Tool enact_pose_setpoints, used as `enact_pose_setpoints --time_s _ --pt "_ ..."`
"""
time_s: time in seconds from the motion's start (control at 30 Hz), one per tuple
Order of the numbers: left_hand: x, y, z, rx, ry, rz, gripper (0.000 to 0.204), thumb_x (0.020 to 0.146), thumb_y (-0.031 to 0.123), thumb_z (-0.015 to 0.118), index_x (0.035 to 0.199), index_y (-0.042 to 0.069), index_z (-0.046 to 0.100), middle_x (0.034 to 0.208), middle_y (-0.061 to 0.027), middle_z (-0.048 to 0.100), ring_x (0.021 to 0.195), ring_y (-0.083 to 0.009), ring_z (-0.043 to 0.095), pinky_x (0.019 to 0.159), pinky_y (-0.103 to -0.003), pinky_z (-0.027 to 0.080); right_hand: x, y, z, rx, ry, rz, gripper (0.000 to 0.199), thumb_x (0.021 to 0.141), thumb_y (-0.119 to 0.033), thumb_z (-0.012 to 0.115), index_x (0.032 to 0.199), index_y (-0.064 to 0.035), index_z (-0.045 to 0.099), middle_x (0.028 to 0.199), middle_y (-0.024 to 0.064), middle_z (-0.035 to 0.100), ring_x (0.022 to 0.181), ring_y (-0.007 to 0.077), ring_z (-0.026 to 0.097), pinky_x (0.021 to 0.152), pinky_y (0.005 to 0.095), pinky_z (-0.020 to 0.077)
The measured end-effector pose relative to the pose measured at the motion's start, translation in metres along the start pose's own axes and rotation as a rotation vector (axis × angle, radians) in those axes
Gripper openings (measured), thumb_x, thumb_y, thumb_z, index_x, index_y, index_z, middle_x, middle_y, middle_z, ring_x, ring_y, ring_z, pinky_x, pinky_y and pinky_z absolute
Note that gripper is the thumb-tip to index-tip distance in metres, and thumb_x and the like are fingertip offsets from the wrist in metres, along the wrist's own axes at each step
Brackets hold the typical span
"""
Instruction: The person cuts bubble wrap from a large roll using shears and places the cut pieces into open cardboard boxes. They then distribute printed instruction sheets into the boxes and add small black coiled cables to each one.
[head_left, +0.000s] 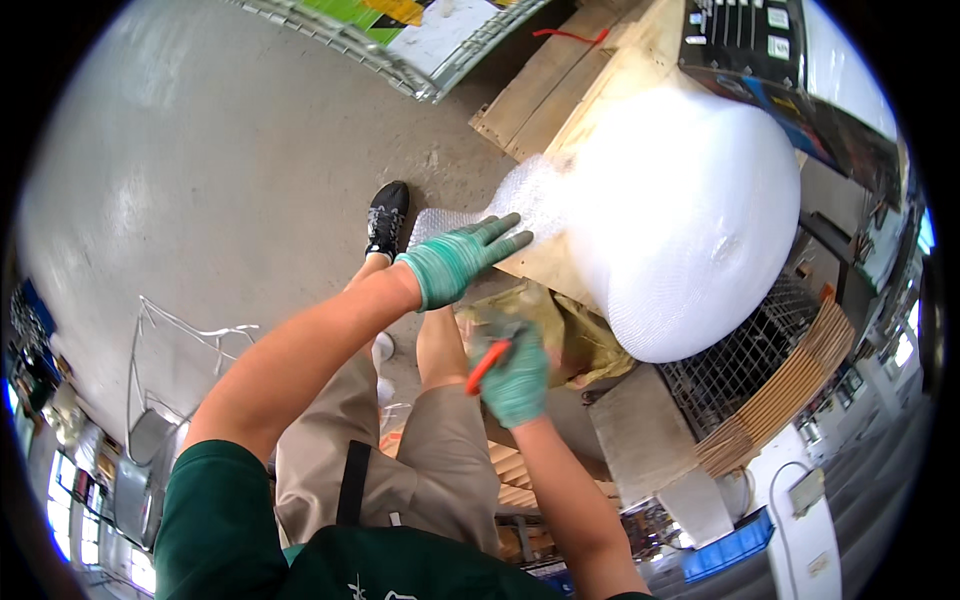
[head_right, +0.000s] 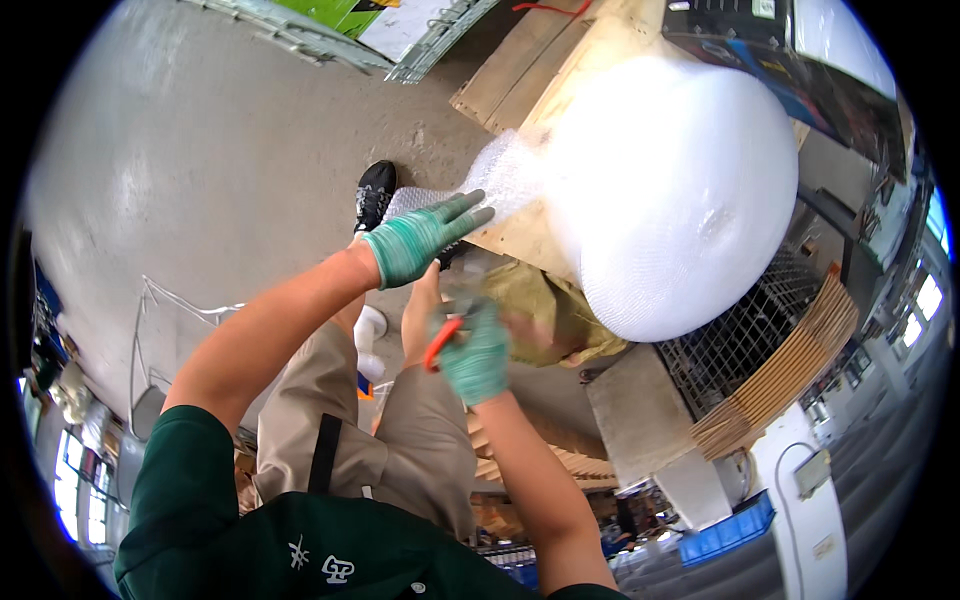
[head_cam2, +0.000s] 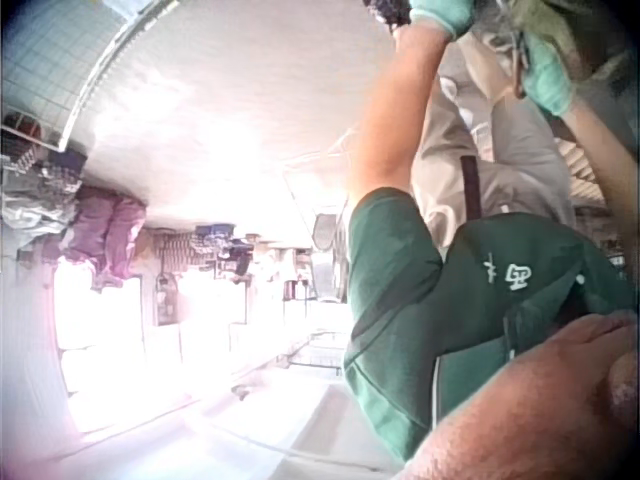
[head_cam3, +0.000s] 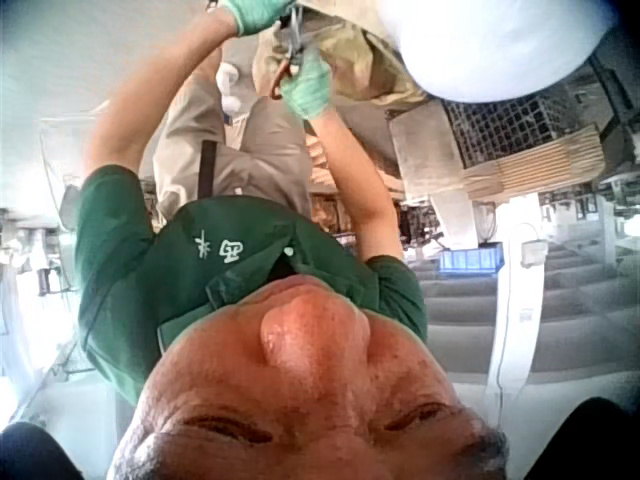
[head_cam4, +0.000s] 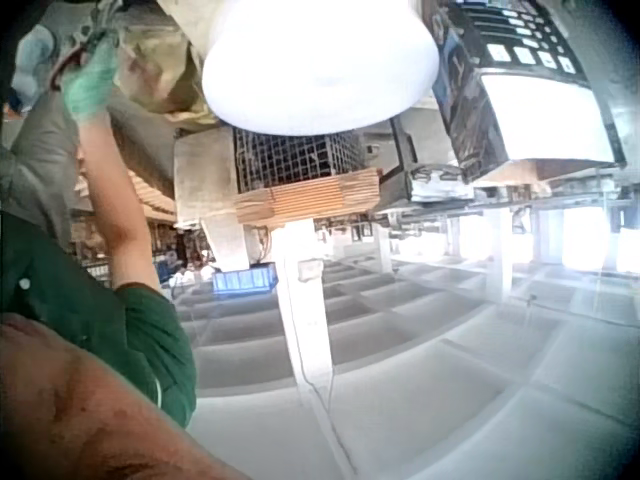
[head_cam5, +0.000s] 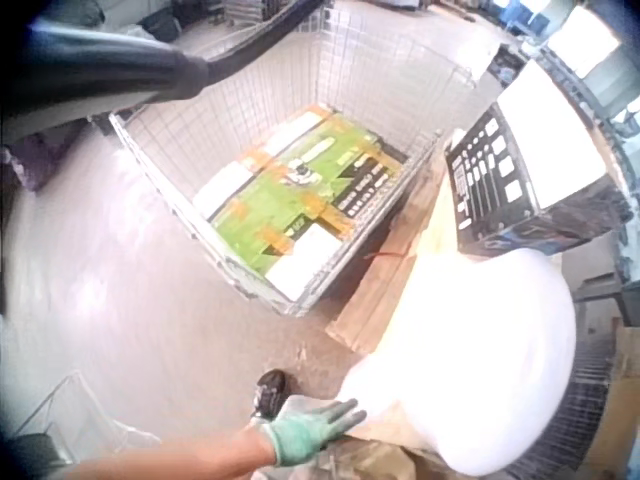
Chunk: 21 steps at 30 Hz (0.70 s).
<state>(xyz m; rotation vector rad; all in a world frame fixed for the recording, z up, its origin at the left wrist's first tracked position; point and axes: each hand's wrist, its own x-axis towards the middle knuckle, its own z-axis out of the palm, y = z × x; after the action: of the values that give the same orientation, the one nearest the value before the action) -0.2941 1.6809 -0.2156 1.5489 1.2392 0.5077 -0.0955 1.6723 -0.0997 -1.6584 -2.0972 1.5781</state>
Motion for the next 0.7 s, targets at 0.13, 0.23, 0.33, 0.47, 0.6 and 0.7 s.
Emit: enact_pose_setpoints --time_s 0.13,0.23,0.33,0.47,0.6,0.7 --pt "0.005 0.013 0.026 0.148 0.105 -0.006 0.088 0.085 -0.004 0.061 0.163 0.019 0.027 0.169 -0.0184 0.023 0.148 -0.0449 0.037 0.121 -0.048 0.037 0.067 0.009 -0.054 -0.071 0.306 0.284 0.030 0.094 -0.016 0.076 0.111 -0.0037 0.055 0.089 0.0060 0.066 0.078 0.0148 0.063 0.068 0.0325 0.0529" --pt "0.006 0.018 0.041 0.189 0.162 -0.039 0.077 0.093 0.006 0.057 0.162 0.027 0.030 0.170 -0.0153 0.024 0.150 -0.0439 0.035 0.123 -0.050 0.033 0.121 0.007 -0.071 -0.247 0.217 0.300 0.035 0.096 -0.021 0.076 0.116 -0.0047 0.053 0.086 0.0072 0.064 0.065 0.0139 0.060 0.057 0.0320 0.0497" --pt "0.009 0.020 0.045 0.154 0.132 -0.091 0.079 0.095 0.005 0.053 0.163 0.034 0.026 0.172 -0.0113 0.020 0.154 -0.0400 0.029 0.127 -0.051 0.028 0.146 0.006 -0.074 -0.420 0.156 0.324 0.038 0.096 -0.022 0.077 0.121 -0.0065 0.053 0.085 0.0073 0.063 0.058 0.0147 0.058 0.052 0.0330 0.0480" --pt "0.006 0.024 0.045 0.133 0.178 -0.078 0.079 0.092 0.005 0.055 0.162 0.031 0.028 0.171 -0.0127 0.022 0.152 -0.0418 0.032 0.125 -0.052 0.029 0.163 0.021 -0.070 -0.242 0.186 0.328 0.036 0.096 -0.021 0.076 0.114 -0.0071 0.049 0.084 0.0080 0.062 0.063 0.0178 0.062 0.052 0.0356 0.0492" --pt "0.004 0.018 0.047 0.129 0.222 -0.113 0.078 0.091 0.003 0.054 0.162 0.026 0.030 0.169 -0.0150 0.027 0.151 -0.0416 0.034 0.125 -0.050 0.029 0.176 0.009 -0.066 -0.018 0.172 0.488 0.029 0.093 -0.007 0.069 0.108 -0.0074 0.044 0.087 0.0071 0.058 0.071 0.0192 0.065 0.055 0.0363 0.0528" --pt "0.002 0.012 0.056 0.052 0.238 -0.203 0.078 0.093 0.001 0.051 0.163 0.025 0.028 0.167 -0.0155 0.031 0.151 -0.0398 0.035 0.126 -0.048 0.029 0.185 0.049 -0.072 0.248 0.183 0.404 0.037 0.090 0.003 0.063 0.121 -0.0074 0.046 0.090 0.0069 0.055 0.069 0.0207 0.064 0.057 0.0360 0.0549"
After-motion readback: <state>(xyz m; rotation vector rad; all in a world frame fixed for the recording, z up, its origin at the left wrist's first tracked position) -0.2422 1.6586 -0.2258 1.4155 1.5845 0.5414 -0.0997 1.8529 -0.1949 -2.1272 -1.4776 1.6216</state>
